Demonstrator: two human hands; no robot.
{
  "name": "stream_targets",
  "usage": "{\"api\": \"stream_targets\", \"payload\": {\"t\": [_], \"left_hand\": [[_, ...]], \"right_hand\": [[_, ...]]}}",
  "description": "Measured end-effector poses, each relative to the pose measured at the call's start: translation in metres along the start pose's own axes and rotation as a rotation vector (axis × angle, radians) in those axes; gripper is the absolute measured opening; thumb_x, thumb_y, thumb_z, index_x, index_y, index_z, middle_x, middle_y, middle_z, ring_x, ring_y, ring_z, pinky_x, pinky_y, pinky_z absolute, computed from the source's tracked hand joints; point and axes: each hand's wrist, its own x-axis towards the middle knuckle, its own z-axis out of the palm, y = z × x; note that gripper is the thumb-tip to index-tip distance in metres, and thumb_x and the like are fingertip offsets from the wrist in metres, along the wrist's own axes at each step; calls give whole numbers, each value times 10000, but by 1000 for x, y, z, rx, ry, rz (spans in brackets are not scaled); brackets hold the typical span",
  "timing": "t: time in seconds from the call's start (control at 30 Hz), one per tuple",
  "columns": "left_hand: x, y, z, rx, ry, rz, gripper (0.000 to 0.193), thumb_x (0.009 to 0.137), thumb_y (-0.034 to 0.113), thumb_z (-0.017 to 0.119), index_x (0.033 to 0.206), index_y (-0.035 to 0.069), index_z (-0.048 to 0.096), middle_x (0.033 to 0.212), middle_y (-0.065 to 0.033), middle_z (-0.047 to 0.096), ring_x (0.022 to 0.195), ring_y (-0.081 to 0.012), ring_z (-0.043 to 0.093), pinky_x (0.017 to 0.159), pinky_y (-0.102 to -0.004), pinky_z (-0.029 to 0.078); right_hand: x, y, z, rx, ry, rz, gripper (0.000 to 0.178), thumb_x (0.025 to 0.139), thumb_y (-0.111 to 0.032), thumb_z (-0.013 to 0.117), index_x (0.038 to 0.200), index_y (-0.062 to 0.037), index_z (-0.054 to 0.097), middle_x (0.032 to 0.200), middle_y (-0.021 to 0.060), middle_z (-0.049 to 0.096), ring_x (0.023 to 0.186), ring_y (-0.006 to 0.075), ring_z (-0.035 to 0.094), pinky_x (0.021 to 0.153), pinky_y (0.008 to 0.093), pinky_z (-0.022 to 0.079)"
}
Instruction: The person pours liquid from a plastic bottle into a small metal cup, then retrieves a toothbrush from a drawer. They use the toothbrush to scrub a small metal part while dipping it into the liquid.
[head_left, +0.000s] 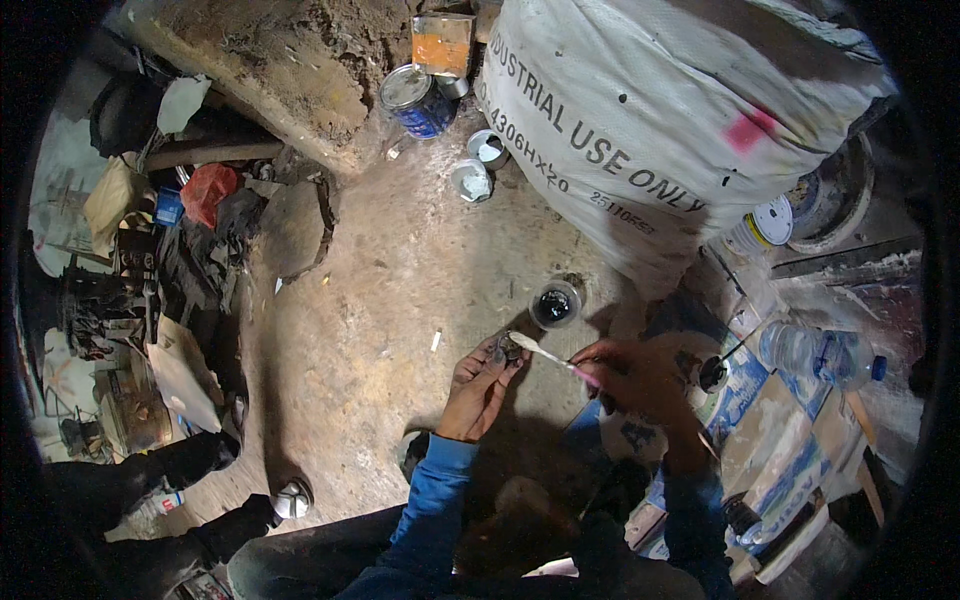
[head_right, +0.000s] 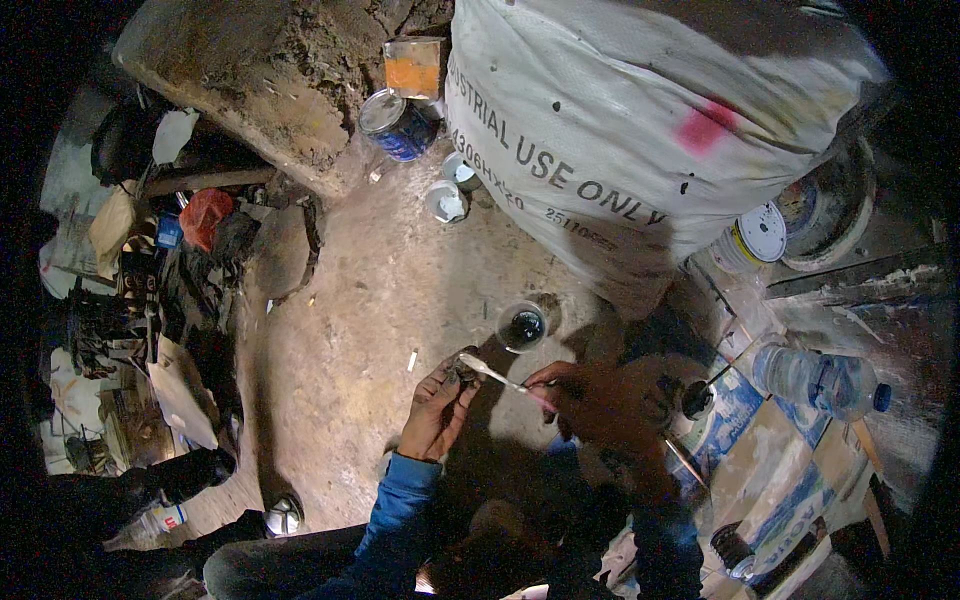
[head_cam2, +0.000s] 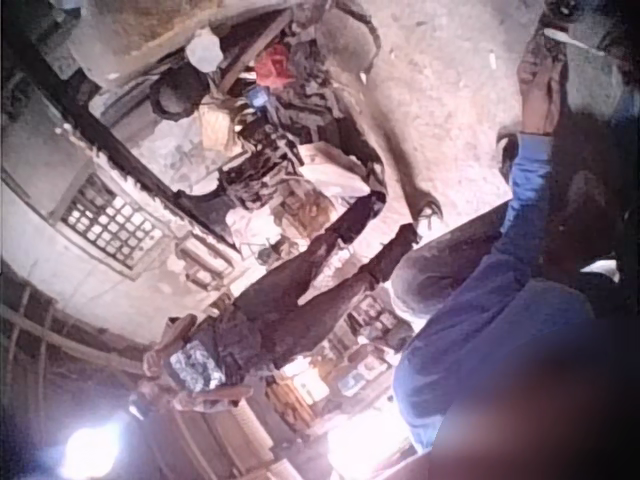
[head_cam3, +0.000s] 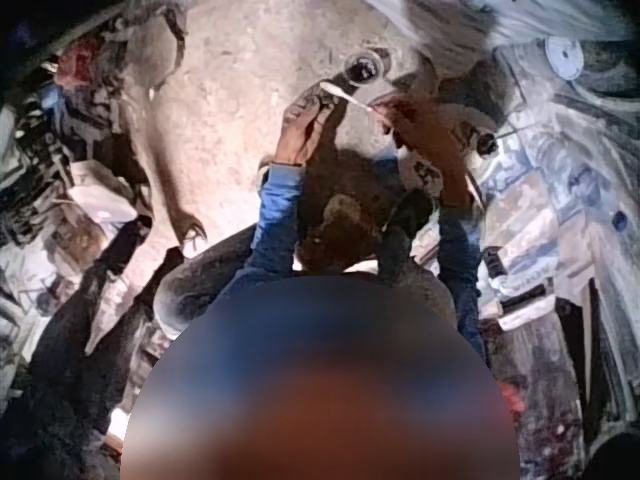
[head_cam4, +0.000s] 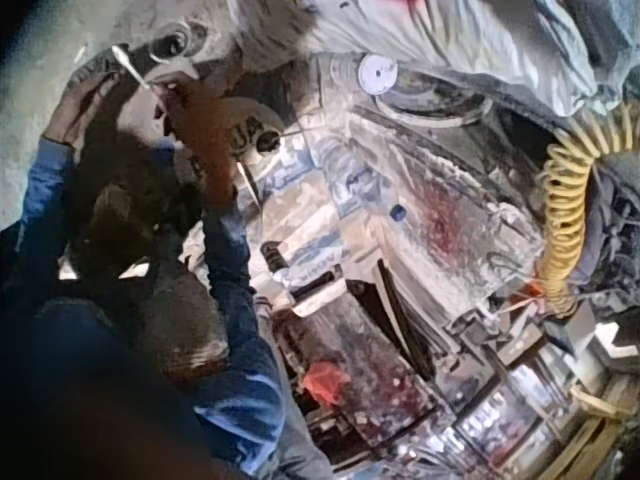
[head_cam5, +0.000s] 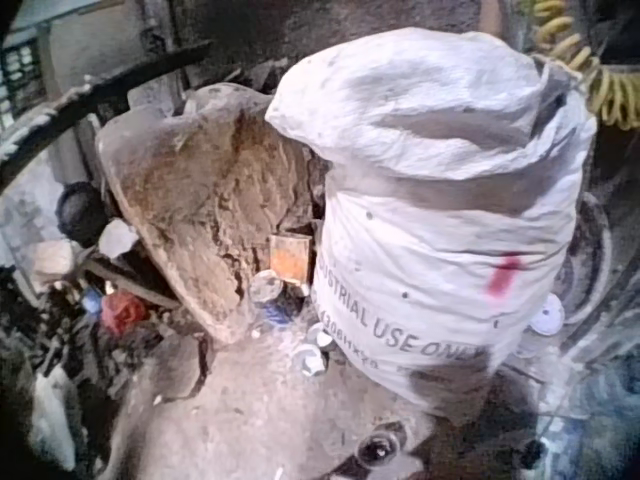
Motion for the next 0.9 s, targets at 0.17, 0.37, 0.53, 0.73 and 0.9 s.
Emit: {"api": "stream_targets", "payload": {"t": [0.17,0.37,0.53,0.73,0.9], "left_hand": [[-3,-1,8,1,59,4,413,898,25,585,1281,-73,467,1178,-153,599,1035,-209,612,946,-304,496],[-3,0,13,-34,66,40,367,900,-8,559,1253,-77,486,1162,-169,605,1026,-227,623,939,-307,506],[-2,2,10,-60,70,48,317,908,11,562,1213,-65,519,1113,-148,629,986,-207,639,903,-286,521],[-1,4,14,-104,162,-14,318,907,54,567,1208,-41,525,1029,-118,639,877,-181,640,795,-259,550],[-1,1,20,-28,257,10,280,906,62,569,1170,-28,542,1012,-123,642,832,-185,647,702,-237,562]], "right_hand": [[-2,21,35,35,149,-10,173,931,-160,569,1035,-46,649,671,20,585,545,76,520,504,243,425],[-1,38,53,-95,452,-343,153,949,-118,534,1042,-52,636,690,42,595,563,83,522,506,249,426],[3,43,47,-208,355,-463,168,949,-117,533,1058,-44,638,730,44,611,562,76,525,497,240,420],[7,44,49,75,265,-127,185,952,-146,542,1062,-38,643,730,21,597,563,45,515,485,212,405],[9,41,52,41,226,-185,191,961,-162,534,1044,-21,632,701,13,572,538,42,504,464,219,402]]}}
